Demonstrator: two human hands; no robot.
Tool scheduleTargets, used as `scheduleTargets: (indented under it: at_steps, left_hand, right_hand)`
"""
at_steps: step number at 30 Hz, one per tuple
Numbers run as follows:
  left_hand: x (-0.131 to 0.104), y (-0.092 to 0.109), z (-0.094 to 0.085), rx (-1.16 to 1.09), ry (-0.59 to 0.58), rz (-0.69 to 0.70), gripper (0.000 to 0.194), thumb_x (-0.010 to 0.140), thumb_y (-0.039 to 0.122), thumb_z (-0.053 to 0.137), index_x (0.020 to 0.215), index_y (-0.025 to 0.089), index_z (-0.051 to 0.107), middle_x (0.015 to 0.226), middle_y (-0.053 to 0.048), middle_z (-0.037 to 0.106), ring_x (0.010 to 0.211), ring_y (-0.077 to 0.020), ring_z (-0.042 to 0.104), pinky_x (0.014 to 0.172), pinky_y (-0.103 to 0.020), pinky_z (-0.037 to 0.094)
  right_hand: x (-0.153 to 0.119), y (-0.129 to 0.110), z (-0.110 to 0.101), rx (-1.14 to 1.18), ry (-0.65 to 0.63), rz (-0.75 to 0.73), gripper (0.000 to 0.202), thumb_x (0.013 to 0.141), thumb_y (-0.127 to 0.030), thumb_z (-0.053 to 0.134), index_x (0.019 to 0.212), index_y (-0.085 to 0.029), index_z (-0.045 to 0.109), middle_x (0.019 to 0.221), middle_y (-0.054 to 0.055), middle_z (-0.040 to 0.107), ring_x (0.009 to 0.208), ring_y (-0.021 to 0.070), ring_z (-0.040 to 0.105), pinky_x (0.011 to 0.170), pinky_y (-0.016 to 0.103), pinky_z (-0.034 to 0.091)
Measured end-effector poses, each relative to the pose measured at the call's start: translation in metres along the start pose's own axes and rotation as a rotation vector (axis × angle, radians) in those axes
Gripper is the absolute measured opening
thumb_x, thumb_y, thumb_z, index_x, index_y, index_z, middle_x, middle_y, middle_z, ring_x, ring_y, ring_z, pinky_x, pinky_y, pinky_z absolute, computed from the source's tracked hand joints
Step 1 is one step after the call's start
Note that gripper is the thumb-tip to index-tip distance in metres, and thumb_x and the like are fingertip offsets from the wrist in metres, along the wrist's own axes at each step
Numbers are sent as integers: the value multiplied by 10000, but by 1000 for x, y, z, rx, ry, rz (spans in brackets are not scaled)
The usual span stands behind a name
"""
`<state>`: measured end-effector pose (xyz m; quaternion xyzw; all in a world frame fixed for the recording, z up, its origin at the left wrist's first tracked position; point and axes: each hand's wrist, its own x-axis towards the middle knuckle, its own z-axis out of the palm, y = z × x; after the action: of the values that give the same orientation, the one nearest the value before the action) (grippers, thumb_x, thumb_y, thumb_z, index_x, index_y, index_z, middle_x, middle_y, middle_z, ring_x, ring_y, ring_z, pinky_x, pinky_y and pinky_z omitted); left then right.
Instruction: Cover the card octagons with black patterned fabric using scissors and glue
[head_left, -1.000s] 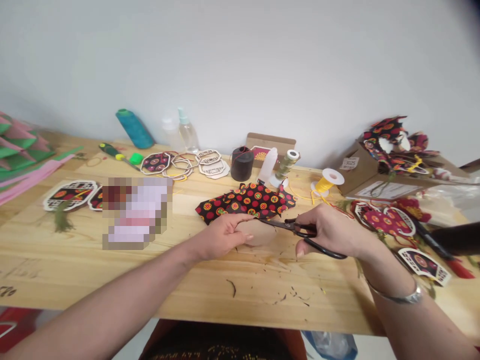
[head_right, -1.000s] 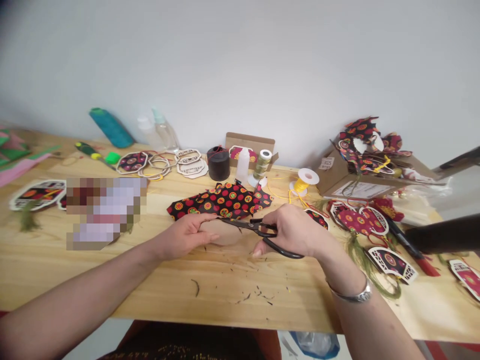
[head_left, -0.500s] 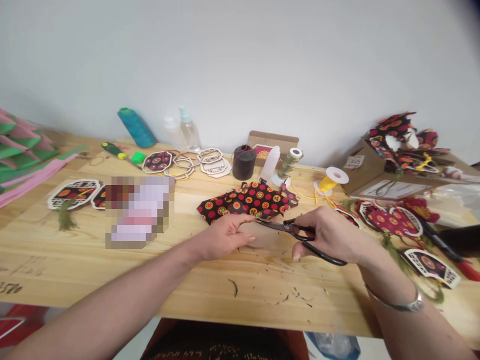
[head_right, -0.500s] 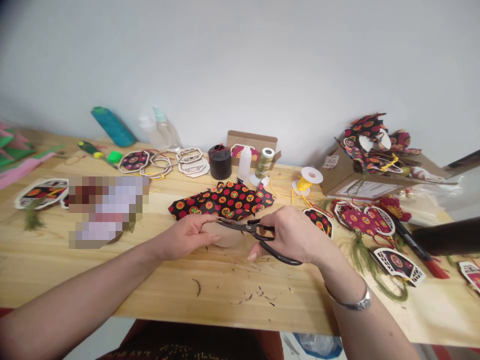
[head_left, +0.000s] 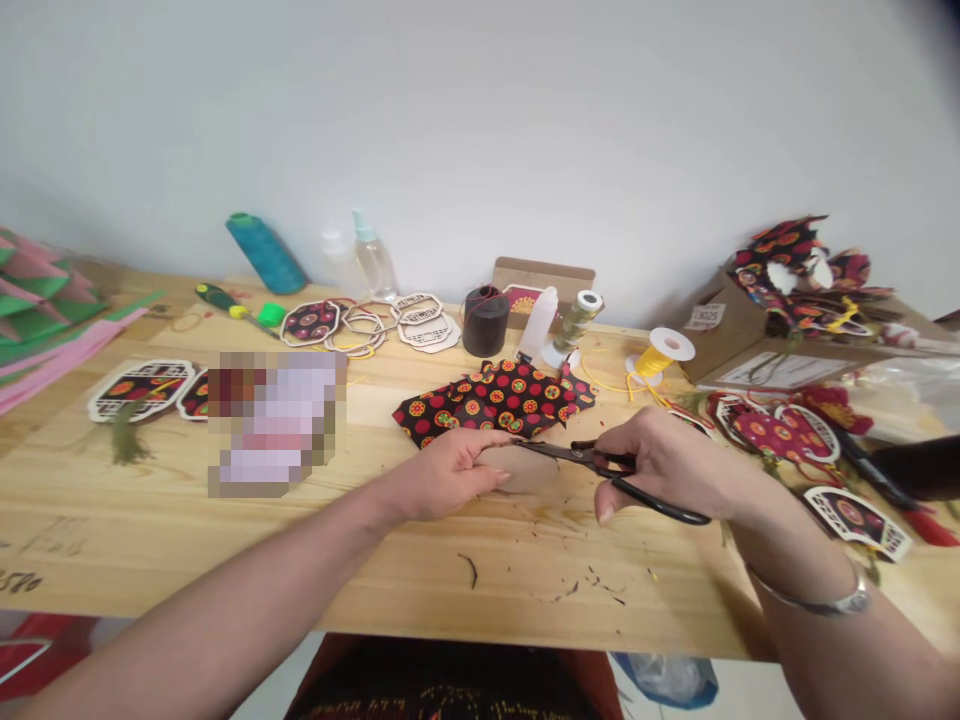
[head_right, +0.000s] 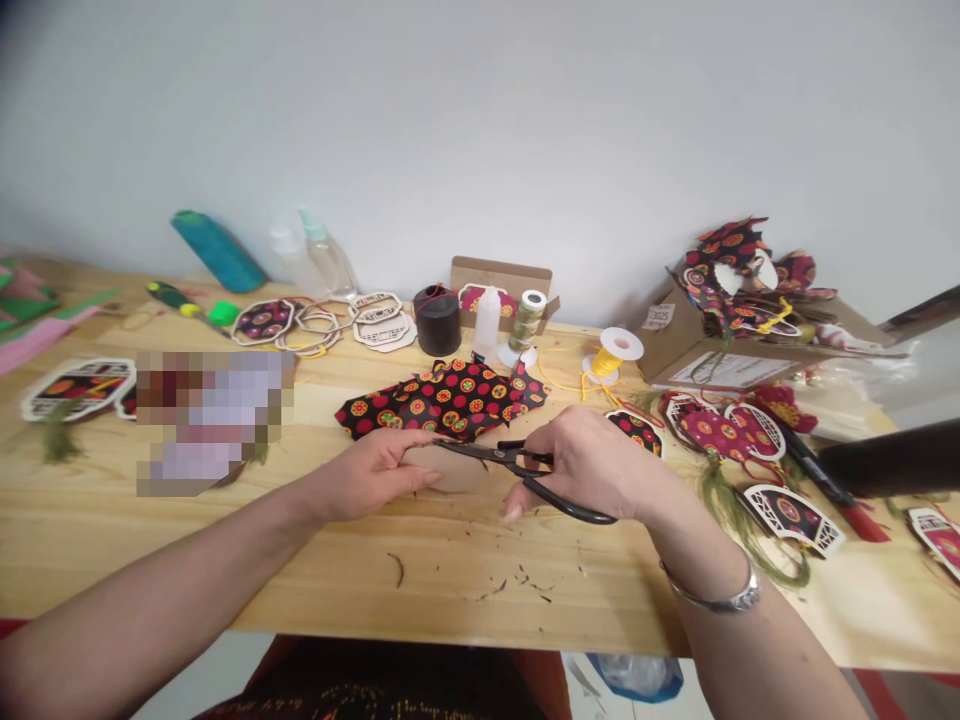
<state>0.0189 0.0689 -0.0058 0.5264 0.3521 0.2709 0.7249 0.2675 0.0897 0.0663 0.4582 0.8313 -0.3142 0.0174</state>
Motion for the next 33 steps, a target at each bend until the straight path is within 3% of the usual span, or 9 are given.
scheduleTargets:
  at_steps: [3, 6, 9, 11, 15, 19, 23, 29, 33]
  left_hand:
    - [1, 1, 0, 2, 1, 6, 311, 819, 159, 627, 1117, 228, 682, 935, -29, 774, 810, -157, 717, 738, -258, 529]
    - [2, 1, -1, -14, 38, 20, 287, 784, 133, 659, 1060, 203, 699, 954, -29, 769, 827, -152, 707, 770, -264, 529]
    - [5, 0, -2, -144, 120, 46, 288, 727, 129, 722, 1012, 162, 695, 945, -51, 763, 844, -172, 703, 816, -310, 542]
    - [6, 0, -3, -279, 164, 80, 320, 691, 125, 755, 1001, 149, 680, 946, -70, 758, 841, -201, 706, 788, -352, 566]
    - [6, 4, -4, -471, 162, 93, 365, 689, 95, 746, 1036, 163, 656, 1019, -104, 742, 901, -283, 707, 722, -428, 596]
    - [4, 9, -4, -547, 127, 61, 357, 730, 66, 696, 1068, 173, 651, 1029, -109, 741, 914, -298, 713, 782, -490, 587]
    - [5, 12, -4, -606, 129, 44, 387, 735, 27, 665, 1087, 185, 644, 1001, -94, 747, 892, -294, 722, 778, -476, 594]
    - [6, 15, -4, -589, 218, 67, 488, 754, -3, 614, 1209, 172, 595, 1065, -128, 717, 887, -306, 719, 799, -524, 585]
    - [6, 18, -3, -601, 290, 79, 627, 755, -44, 584, 1317, 226, 524, 1099, -109, 708, 941, -286, 704, 829, -551, 575]
  right_hand:
    - [-1, -3, -2, -41, 24, 21, 412, 652, -532, 761, 539, -156, 635, 452, -53, 449, 461, 70, 293, 430, 220, 206]
    - [-5, -1, 1, -44, 125, 61, 376, 722, -510, 697, 580, -162, 679, 480, -19, 548, 451, 77, 347, 447, 230, 238]
    - [-13, 5, 9, -67, 297, 207, 439, 784, -570, 590, 632, -171, 694, 511, 11, 596, 457, 100, 417, 465, 238, 272]
    - [-20, 9, 16, -201, 341, 314, 467, 763, -613, 584, 613, -180, 671, 514, 31, 603, 471, 129, 475, 471, 247, 282]
    - [-35, 11, 35, -418, 259, 440, 403, 775, -567, 589, 672, -188, 680, 591, 87, 672, 555, 214, 606, 489, 270, 305]
    - [-45, 11, 51, -413, 198, 439, 260, 810, -429, 593, 795, -190, 693, 716, 102, 725, 645, 241, 665, 522, 278, 343]
    - [-52, 9, 58, -374, 190, 434, 182, 841, -310, 541, 827, -186, 673, 789, 97, 732, 696, 225, 675, 556, 275, 382]
    - [-55, 9, 63, -329, 266, 423, 203, 857, -260, 525, 946, -175, 686, 929, 104, 713, 851, 236, 685, 690, 300, 472]
    - [-56, 15, 74, -306, 345, 415, 256, 878, -264, 515, 1039, -154, 680, 1042, 126, 693, 938, 257, 671, 776, 336, 496]
